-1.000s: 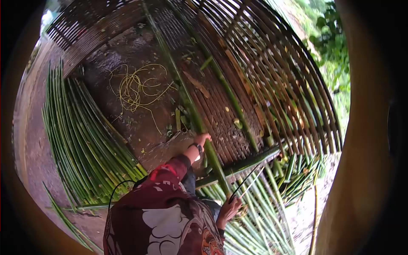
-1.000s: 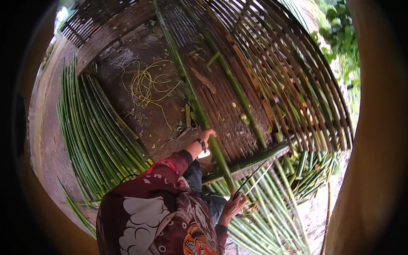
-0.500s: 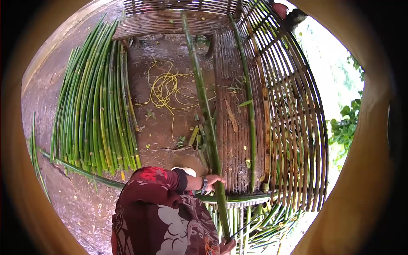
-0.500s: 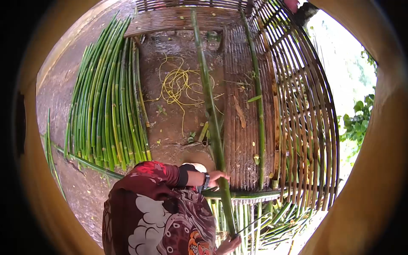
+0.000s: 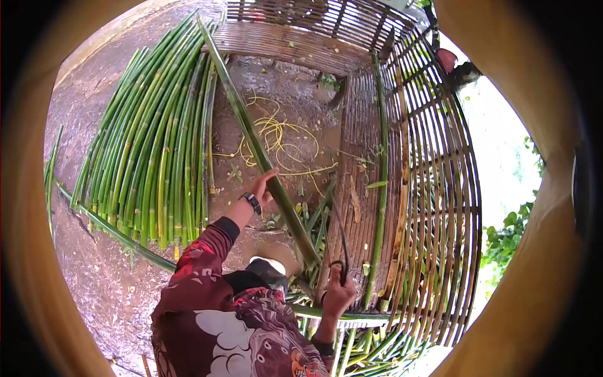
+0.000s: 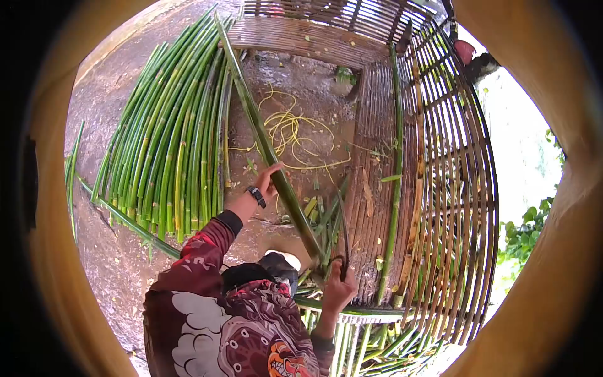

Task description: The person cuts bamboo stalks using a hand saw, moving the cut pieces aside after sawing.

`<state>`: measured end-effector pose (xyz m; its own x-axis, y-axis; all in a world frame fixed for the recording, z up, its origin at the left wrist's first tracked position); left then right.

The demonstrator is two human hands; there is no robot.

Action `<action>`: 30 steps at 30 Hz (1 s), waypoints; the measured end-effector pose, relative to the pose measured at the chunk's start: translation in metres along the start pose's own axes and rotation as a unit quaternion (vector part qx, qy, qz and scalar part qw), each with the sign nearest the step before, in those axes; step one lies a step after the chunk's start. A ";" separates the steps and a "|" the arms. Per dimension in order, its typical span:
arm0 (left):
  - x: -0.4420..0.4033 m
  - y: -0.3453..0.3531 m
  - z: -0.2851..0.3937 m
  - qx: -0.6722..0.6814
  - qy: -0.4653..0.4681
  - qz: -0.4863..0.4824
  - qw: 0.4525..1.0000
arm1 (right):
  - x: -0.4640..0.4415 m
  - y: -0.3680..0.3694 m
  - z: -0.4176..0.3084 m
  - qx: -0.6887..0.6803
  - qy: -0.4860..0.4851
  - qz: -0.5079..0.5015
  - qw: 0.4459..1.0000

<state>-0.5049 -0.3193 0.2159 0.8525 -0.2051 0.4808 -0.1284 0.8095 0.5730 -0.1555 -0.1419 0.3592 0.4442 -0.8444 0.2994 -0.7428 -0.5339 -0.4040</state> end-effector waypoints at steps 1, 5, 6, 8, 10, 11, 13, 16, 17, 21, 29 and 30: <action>-0.008 0.001 0.001 0.008 0.008 -0.033 0.999 | 0.001 0.003 -0.026 -0.070 -0.011 -0.004 0.997; -0.119 -0.107 0.004 -0.011 0.026 -0.003 1.000 | 0.026 -0.034 -0.075 0.002 -0.049 0.047 0.998; -0.106 -0.132 0.019 -0.055 0.018 0.044 0.997 | 0.028 -0.045 -0.065 0.008 -0.050 0.068 0.996; -0.087 -0.164 0.056 -0.183 0.032 0.109 0.976 | 0.020 -0.058 -0.040 0.036 -0.056 0.094 0.993; -0.079 -0.243 0.064 -0.433 0.064 0.183 0.881 | 0.020 -0.073 -0.018 0.132 -0.073 0.109 0.982; -0.081 -0.271 0.084 -0.535 0.073 0.186 0.821 | 0.014 -0.074 -0.004 0.127 -0.077 0.105 0.983; -0.060 -0.302 0.139 -0.674 0.063 0.166 0.717 | 0.014 -0.085 0.022 0.207 -0.199 0.175 0.942; -0.015 -0.403 0.291 -0.755 0.103 0.401 0.509 | 0.018 -0.126 0.102 0.227 -0.033 0.186 0.955; 0.049 -0.344 0.337 -0.735 -0.019 0.466 0.491 | 0.018 -0.140 0.130 0.209 0.005 0.188 0.960; 0.015 -0.209 0.269 -0.884 -0.012 0.168 0.437 | 0.050 -0.164 0.177 0.216 0.097 0.251 0.939; 0.117 -0.002 -0.302 -0.760 0.075 -0.552 0.335 | 0.163 -0.140 0.255 -0.188 0.327 0.399 0.836; 0.173 0.041 -0.339 -0.716 0.005 -0.602 0.354 | 0.174 -0.135 0.283 -0.186 0.250 0.460 0.831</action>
Point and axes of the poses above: each hand's wrist, its own x-axis away from the middle knuckle, its own y-axis out of the palm, z = x × y, the point moved 5 cm from there along -x, towards the middle knuckle, and after that the axes turned 9 degrees about y, right-handed, at the moved point
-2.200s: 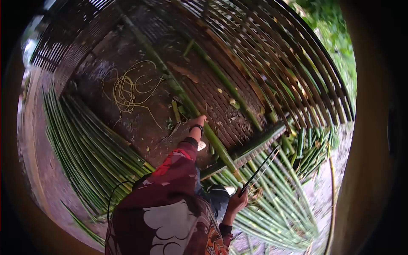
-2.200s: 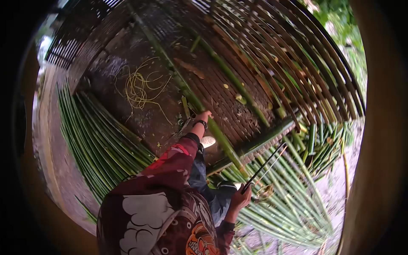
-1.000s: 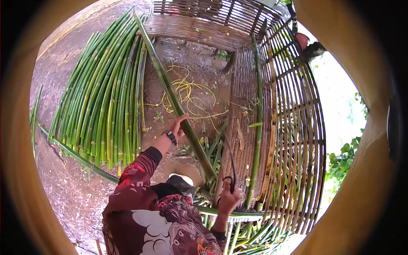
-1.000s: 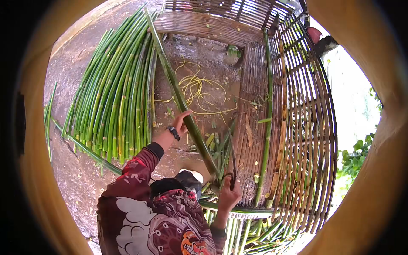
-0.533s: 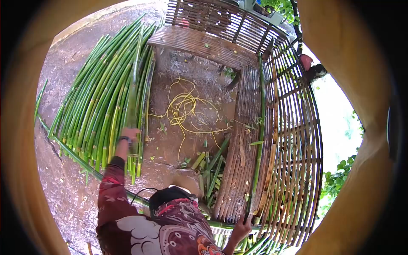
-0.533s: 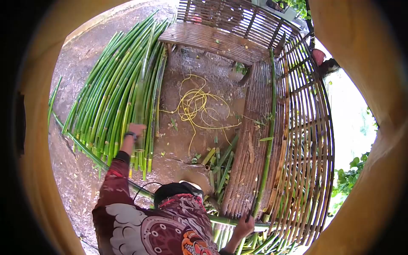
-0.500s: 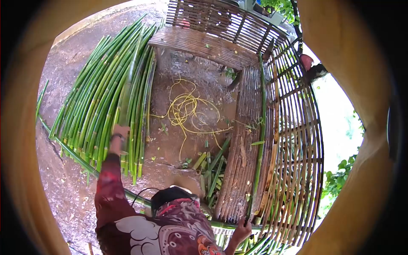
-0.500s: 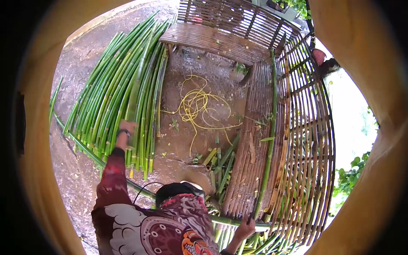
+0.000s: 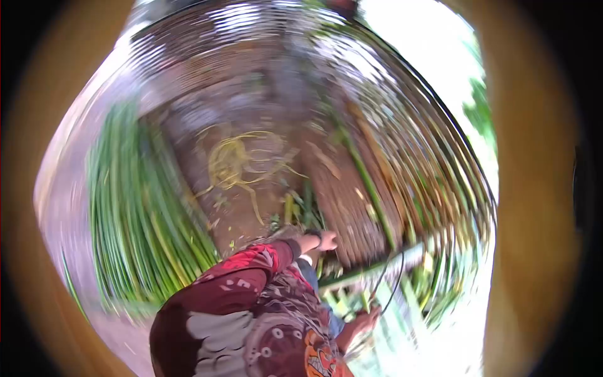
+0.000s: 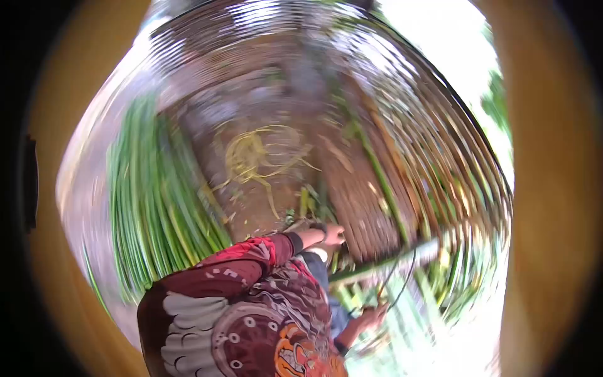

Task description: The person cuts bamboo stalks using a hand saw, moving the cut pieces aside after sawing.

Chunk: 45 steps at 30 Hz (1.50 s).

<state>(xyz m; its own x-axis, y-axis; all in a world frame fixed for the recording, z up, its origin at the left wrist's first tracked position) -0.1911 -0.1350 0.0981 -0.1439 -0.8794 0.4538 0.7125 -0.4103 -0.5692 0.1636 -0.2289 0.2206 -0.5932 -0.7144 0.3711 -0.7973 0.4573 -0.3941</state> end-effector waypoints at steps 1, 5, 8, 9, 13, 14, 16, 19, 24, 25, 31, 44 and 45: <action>-0.042 0.029 0.048 0.023 0.082 -0.032 0.996 | -0.006 -0.018 0.048 -0.110 0.066 0.007 0.992; -0.069 0.068 0.266 0.026 0.328 -0.092 0.940 | 0.018 -0.079 0.090 0.029 -0.115 0.256 0.959; -0.111 0.160 0.305 -0.083 0.324 -0.200 0.921 | -0.004 -0.102 0.155 -0.324 0.152 0.304 0.883; -0.123 0.195 0.306 -0.118 0.327 -0.234 0.908 | -0.013 -0.109 0.171 -0.325 0.158 0.340 0.868; -0.159 0.367 0.268 -0.205 0.318 -0.346 0.859 | -0.048 -0.125 0.277 -0.378 0.229 0.381 0.812; -0.169 0.411 0.244 -0.231 0.318 -0.358 0.847 | -0.054 -0.123 0.305 -0.403 0.234 0.382 0.798; -0.203 0.495 0.189 -0.306 0.319 -0.350 0.826 | -0.063 -0.118 0.344 -0.426 0.268 0.381 0.776; -0.253 0.588 0.147 -0.421 0.259 -0.334 0.803 | -0.071 -0.129 0.352 -0.459 0.332 0.376 0.733; -0.346 0.716 0.080 -0.488 0.384 -0.234 0.748 | -0.077 -0.144 0.363 -0.571 0.391 0.326 0.644; -0.354 0.728 0.080 -0.507 0.346 -0.252 0.748 | -0.077 -0.148 0.365 -0.578 0.380 0.327 0.644; -0.337 0.732 0.109 -0.603 0.323 -0.307 0.662 | -0.077 -0.151 0.362 -0.488 0.387 0.347 0.701; -0.200 0.072 0.241 -0.466 0.389 -0.169 0.777 | -0.052 -0.103 0.356 -0.387 0.328 0.313 0.803; -0.193 -0.013 0.217 -0.489 0.339 -0.096 0.798 | -0.052 -0.105 0.344 -0.372 0.316 0.302 0.819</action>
Point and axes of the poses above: each hand's wrist, its own x-axis away from the middle knuckle, its own y-axis out of the palm, z = x × y, the point moved 5 cm from there along -x, towards the middle knuckle, and after that the axes turned 9 degrees about y, right-handed, at the moved point
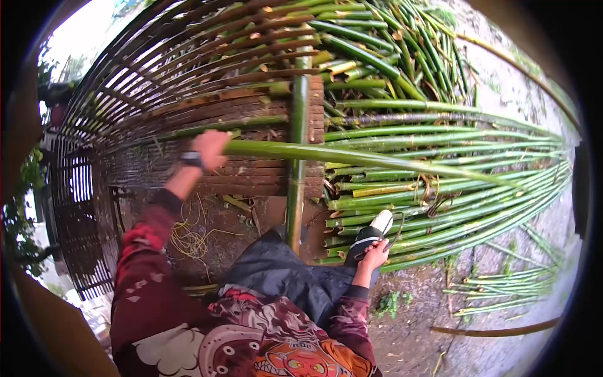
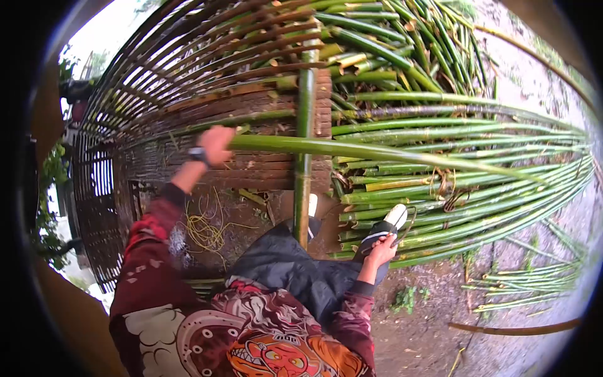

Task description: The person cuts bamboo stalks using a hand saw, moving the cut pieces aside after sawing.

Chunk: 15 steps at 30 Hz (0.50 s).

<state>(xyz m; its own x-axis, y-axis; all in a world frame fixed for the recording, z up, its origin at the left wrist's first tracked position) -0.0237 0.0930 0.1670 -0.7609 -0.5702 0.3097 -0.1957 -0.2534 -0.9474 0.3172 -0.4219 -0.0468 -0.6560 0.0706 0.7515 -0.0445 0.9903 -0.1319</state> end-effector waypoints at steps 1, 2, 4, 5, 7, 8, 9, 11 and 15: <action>0.052 -0.015 -0.073 -0.033 -0.032 0.020 0.999 | 0.010 0.004 -0.006 0.018 -0.015 -0.013 1.000; 0.100 -0.044 -0.124 -0.082 -0.139 -0.040 0.986 | 0.023 0.001 -0.006 0.025 -0.024 -0.017 0.999; 0.198 -0.060 -0.245 -0.119 -0.329 -0.019 0.937 | 0.044 0.002 -0.022 0.066 -0.083 -0.046 0.993; 0.203 -0.058 -0.245 -0.108 -0.330 -0.011 0.938 | 0.064 0.002 -0.029 0.069 -0.075 -0.046 0.994; 0.198 -0.054 -0.185 -0.153 -0.228 0.094 0.957 | 0.105 -0.005 -0.034 0.069 -0.081 -0.053 0.993; 0.188 -0.048 -0.147 -0.139 -0.183 0.116 0.966 | 0.121 -0.005 -0.034 0.056 -0.076 -0.062 0.994; 0.163 -0.049 -0.082 -0.097 -0.097 0.150 0.979 | 0.135 -0.008 -0.034 0.065 -0.078 -0.049 0.994; 0.118 -0.016 0.007 0.009 0.023 0.161 0.987 | 0.161 -0.016 -0.037 0.065 -0.073 -0.047 0.994; 0.084 0.139 0.098 -0.055 0.035 0.212 0.975 | 0.196 -0.056 -0.044 0.125 -0.033 0.070 0.989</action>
<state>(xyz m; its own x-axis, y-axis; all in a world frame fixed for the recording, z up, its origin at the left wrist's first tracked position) -0.0544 -0.0669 0.0696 -0.8271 -0.5504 -0.1142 0.0830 0.0813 -0.9932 0.2240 -0.4585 0.1361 -0.7167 0.1893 0.6712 -0.1285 0.9101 -0.3939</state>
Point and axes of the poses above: each hand's wrist, its own x-axis away from the middle knuckle, its own y-axis out of the palm, z = x × y, the point moved 5 cm from there along -x, towards the middle knuckle, and after that the axes turned 9 degrees about y, right-handed, at the moved point
